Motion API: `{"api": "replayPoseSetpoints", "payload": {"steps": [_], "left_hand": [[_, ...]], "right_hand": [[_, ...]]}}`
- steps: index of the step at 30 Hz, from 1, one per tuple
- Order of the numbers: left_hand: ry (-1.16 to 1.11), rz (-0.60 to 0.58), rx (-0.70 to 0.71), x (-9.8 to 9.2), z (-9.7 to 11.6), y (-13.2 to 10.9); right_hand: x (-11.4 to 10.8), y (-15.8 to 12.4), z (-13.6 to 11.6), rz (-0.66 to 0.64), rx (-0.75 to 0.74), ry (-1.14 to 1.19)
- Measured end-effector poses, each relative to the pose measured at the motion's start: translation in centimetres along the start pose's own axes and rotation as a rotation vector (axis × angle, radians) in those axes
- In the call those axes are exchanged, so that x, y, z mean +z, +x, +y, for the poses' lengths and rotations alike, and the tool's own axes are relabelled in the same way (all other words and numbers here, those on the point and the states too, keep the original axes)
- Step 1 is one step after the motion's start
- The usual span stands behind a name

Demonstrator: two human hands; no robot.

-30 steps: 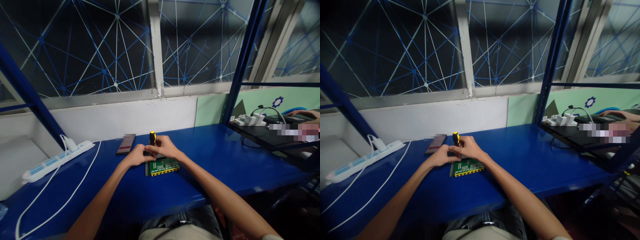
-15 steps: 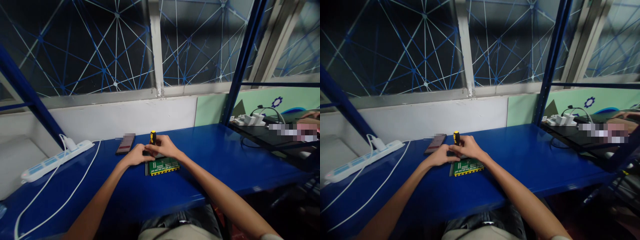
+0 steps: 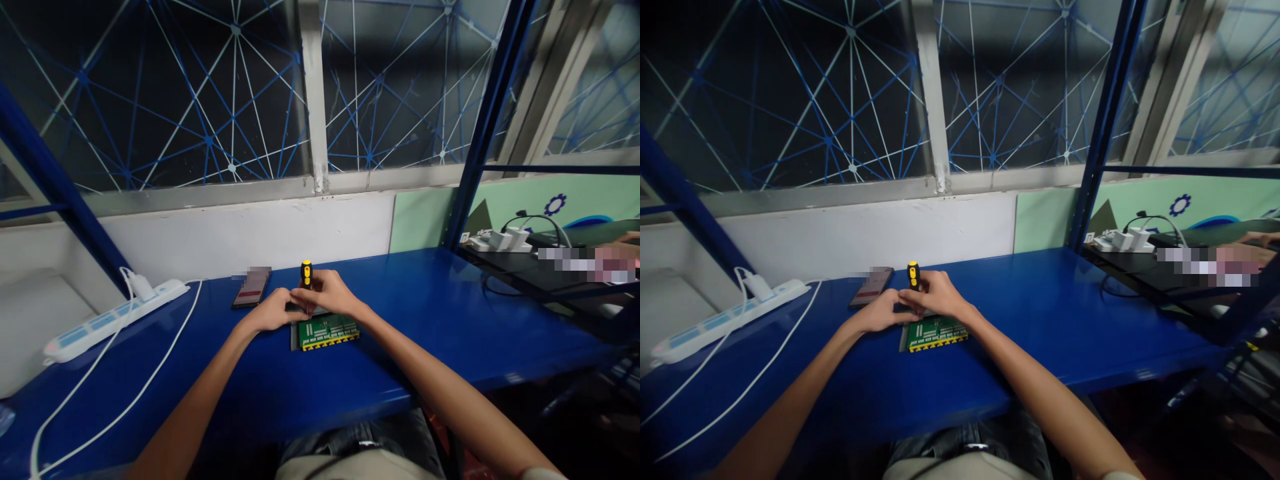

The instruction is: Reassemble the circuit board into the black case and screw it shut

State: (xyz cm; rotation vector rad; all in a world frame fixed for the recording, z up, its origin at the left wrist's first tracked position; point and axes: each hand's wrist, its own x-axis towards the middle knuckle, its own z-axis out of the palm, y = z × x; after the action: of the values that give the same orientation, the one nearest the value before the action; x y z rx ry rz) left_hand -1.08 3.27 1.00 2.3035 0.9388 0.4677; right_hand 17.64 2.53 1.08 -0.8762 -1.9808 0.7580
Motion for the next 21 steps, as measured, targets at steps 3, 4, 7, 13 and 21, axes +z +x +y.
{"api": "replayPoseSetpoints", "payload": {"steps": [3, 4, 7, 13, 21], "left_hand": [[-0.006, 0.022, -0.019, 0.09, -0.12, 0.03], [-0.005, 0.036, -0.028, 0.11, -0.17, 0.03], [-0.003, 0.046, -0.039, 0.10, -0.11, -0.04], [-0.010, 0.022, -0.027, 0.05, 0.15, -0.07], [0.002, -0.002, -0.026, -0.11, -0.37, -0.05]], "right_hand": [[0.05, -0.02, -0.04, -0.008, -0.005, 0.018], [0.06, -0.04, -0.05, -0.014, -0.007, 0.028], [0.05, -0.09, -0.03, -0.019, -0.008, 0.026], [-0.06, -0.12, -0.04, 0.007, -0.018, -0.011], [0.11, -0.09, 0.13, 0.004, -0.011, -0.023]]}}
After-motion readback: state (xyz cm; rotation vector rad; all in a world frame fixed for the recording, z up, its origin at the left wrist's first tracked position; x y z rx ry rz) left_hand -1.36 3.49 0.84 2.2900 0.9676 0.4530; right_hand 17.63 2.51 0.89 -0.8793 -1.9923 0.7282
